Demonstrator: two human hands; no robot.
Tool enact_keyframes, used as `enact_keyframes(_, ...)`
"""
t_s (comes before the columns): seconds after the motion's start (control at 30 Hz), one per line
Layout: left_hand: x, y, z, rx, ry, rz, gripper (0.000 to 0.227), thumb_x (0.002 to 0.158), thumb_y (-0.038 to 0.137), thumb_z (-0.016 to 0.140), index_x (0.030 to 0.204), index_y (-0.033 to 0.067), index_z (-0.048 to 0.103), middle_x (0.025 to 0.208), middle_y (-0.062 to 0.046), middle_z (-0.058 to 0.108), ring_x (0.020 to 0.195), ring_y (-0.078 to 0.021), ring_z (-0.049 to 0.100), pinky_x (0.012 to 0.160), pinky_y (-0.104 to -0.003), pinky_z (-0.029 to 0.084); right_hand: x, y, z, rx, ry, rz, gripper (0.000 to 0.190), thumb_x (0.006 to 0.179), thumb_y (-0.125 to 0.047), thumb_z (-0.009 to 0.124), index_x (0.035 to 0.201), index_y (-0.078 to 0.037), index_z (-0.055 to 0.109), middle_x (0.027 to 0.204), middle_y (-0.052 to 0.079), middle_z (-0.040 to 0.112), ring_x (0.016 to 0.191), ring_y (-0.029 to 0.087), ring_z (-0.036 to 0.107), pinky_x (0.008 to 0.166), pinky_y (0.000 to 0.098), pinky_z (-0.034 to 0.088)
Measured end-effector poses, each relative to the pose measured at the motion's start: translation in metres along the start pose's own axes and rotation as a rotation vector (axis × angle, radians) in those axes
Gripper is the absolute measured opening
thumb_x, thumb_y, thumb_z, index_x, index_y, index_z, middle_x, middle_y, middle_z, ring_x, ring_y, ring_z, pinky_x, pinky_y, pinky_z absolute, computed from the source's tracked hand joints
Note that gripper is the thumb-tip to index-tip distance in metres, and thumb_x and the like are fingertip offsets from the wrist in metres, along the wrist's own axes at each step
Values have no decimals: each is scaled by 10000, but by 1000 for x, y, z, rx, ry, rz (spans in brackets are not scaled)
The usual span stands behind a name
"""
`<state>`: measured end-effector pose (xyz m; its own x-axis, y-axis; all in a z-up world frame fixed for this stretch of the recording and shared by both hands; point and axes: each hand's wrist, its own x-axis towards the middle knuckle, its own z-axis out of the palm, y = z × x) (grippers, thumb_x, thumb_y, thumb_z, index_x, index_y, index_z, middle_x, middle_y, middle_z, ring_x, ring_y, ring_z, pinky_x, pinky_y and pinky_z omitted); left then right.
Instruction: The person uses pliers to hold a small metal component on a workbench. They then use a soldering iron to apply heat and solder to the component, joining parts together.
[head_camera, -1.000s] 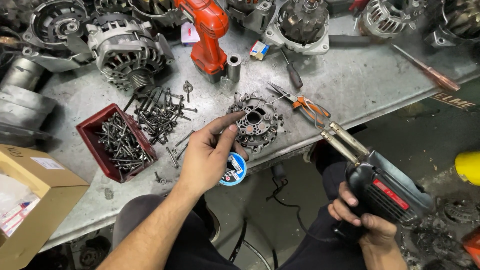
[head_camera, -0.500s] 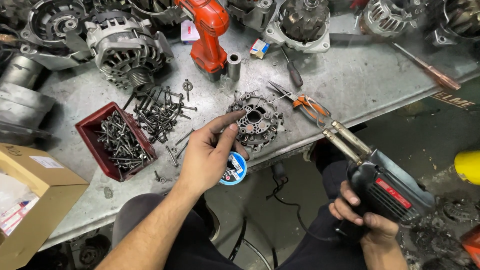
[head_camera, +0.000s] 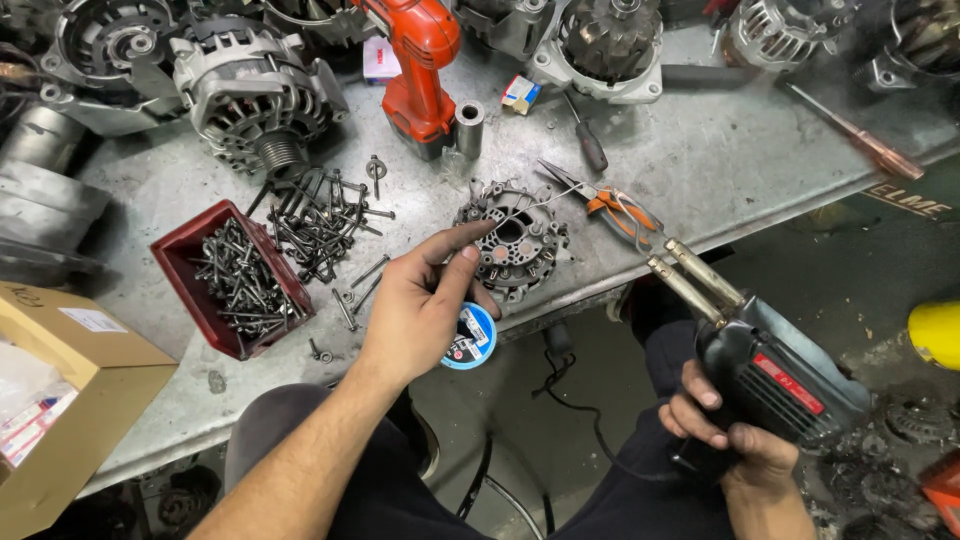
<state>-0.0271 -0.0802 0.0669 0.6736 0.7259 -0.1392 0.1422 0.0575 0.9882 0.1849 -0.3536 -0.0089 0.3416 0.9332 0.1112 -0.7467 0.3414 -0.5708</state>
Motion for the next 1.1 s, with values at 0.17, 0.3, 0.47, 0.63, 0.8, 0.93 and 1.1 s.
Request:
enact_keyframes(0.17,0,0,0,-8,-9,-4,366,1033,138,507,1360,69,657,607,-21,702,484,-53,561,437,-187,382,0,0,-1,2,-2,-1,778,816,18,827,1485,-12,431,995,81,621,655,104,560,708,351,467)
enact_keyframes(0.3,-1,-1,1,-34,-15,0,363,1032,126,507,1356,55,655,616,-22,691,496,-56,572,441,-188,391,-2,-1,-3,-13,7,6,793,804,9,822,1495,-31,435,992,75,621,641,95,549,711,352,458)
enact_keyframes(0.47,1,-5,1,-74,-15,26,357,1036,115,498,1349,41,652,633,-39,688,545,-84,625,488,-198,444,-4,0,-5,-10,-18,3,782,825,-10,802,1503,-29,414,1017,78,594,658,96,537,723,356,441)
enact_keyframes(0.63,0,-1,1,-47,-1,13,365,1034,138,503,1350,45,661,621,-29,694,534,-74,619,476,-192,433,-3,0,-6,0,-91,1,735,871,-8,769,1503,-27,395,1052,88,571,690,112,537,752,373,454)
enact_keyframes(0.8,2,-5,1,-65,14,-15,377,1028,148,507,1358,62,668,620,-37,703,509,-85,600,467,-209,446,-3,2,-5,41,-101,25,738,879,-6,733,1508,7,347,1067,99,501,713,112,507,767,360,398)
enact_keyframes(0.93,3,-9,2,-77,20,-15,378,1021,132,516,1355,65,681,621,-39,702,504,-85,593,464,-207,438,-5,4,-14,30,-118,1,778,867,-6,753,1515,-20,322,1063,110,525,692,109,509,741,395,405)
enact_keyframes(1.1,4,-11,3,-107,33,-67,402,1007,146,525,1365,63,690,605,-62,713,464,-87,530,431,-212,377,1,9,-35,134,-338,18,748,948,25,671,1526,-20,199,1162,143,460,780,142,520,835,386,400)
